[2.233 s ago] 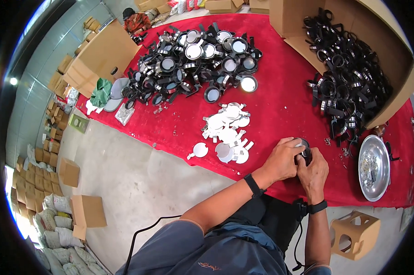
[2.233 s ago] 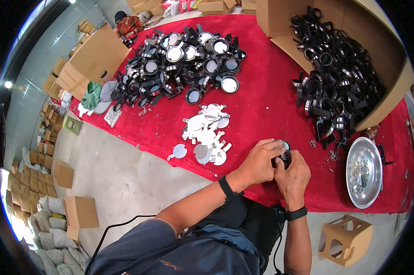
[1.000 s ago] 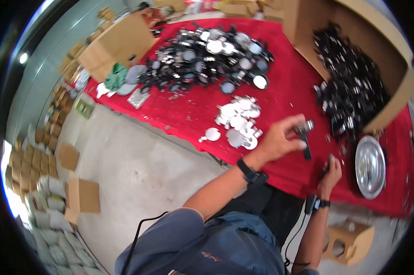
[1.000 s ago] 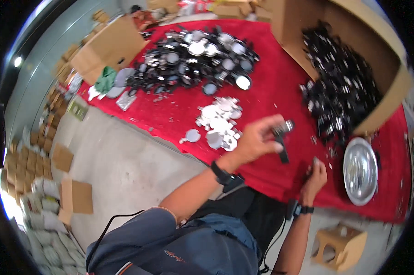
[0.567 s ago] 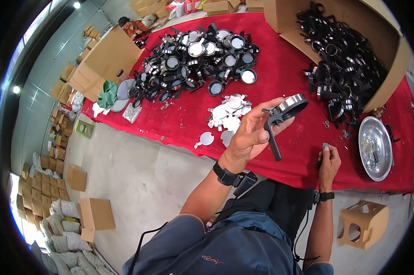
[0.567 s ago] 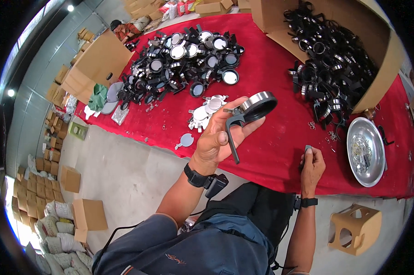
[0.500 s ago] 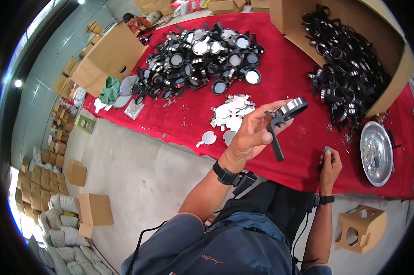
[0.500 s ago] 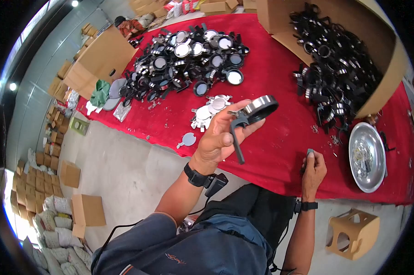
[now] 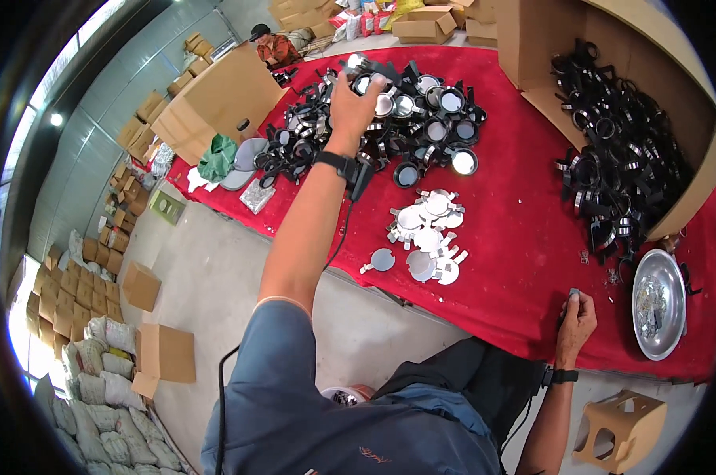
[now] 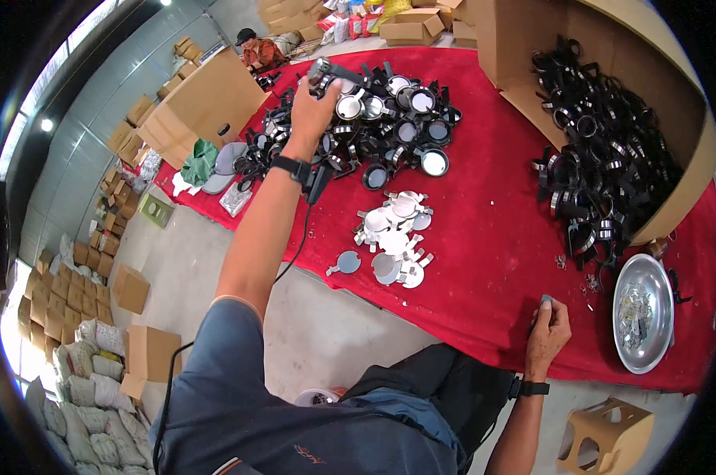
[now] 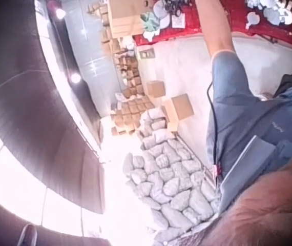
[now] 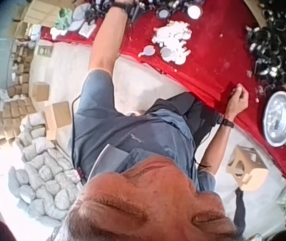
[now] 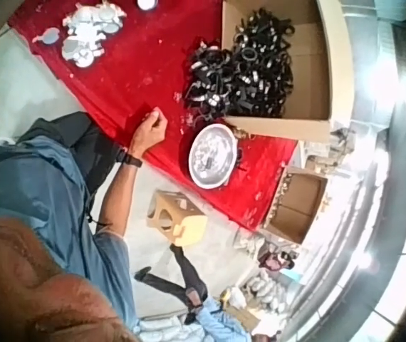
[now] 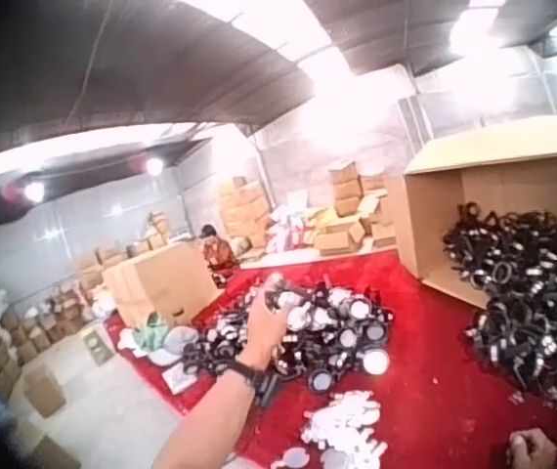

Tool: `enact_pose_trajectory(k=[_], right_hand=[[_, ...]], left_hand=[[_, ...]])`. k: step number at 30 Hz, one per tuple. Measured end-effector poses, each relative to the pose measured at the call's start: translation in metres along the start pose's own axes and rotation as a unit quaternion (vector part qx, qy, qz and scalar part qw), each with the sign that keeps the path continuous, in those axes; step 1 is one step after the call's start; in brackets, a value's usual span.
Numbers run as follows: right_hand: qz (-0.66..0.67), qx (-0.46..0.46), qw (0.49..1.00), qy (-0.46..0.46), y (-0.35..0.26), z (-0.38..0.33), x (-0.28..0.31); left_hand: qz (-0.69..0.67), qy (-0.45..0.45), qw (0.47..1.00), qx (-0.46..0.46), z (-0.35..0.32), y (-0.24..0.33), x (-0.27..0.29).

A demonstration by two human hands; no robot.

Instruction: The person is assembling circular electronic lighting components by attaching metal plates and screws.

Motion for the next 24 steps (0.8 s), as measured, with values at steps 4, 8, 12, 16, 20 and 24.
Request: enact_pose_trajectory(k=[4, 8, 12, 16, 20, 24], right_hand=[[0.005, 0.005, 1.0, -0.007, -0.001, -0.001, -0.006], [-0.016, 0.004, 1.0, 0.008, -0.009, -0.005, 0.002], [-0.018, -0.005, 1.0, 0.018, -0.008, 0.0, 0.001], [-0.203, 0.124, 0.971, 0.033, -0.029, 0.007, 0.002], [-0.385, 0.179, 0.901, 0.083, -0.054, 0.014, 0.034], [-0.409, 0.308, 0.856, 0.076, -0.029, 0.004, 0.053]], left_hand=[[0.076, 0.025, 0.995, -0.052, -0.028, -0.045, -0.012], [-0.011, -0.208, 0.978, -0.009, -0.133, -0.024, -0.044], [-0.038, -0.305, 0.951, -0.035, -0.199, 0.008, -0.047], [-0.064, -0.399, 0.915, -0.02, -0.215, 0.059, -0.065], [0.018, -0.425, 0.892, -0.152, -0.22, 0.135, -0.113], [-0.08, -0.397, 0.903, -0.143, -0.243, 0.189, -0.224]])
Point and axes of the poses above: each hand's wrist, its own z-axis towards the middle knuckle, its own x-axis out of the back of the hand, y = z × x, the point moved 3 cm from there along z, towards the middle knuckle, and after that the axes turned 7 degrees about z, right-handed, at the moved point
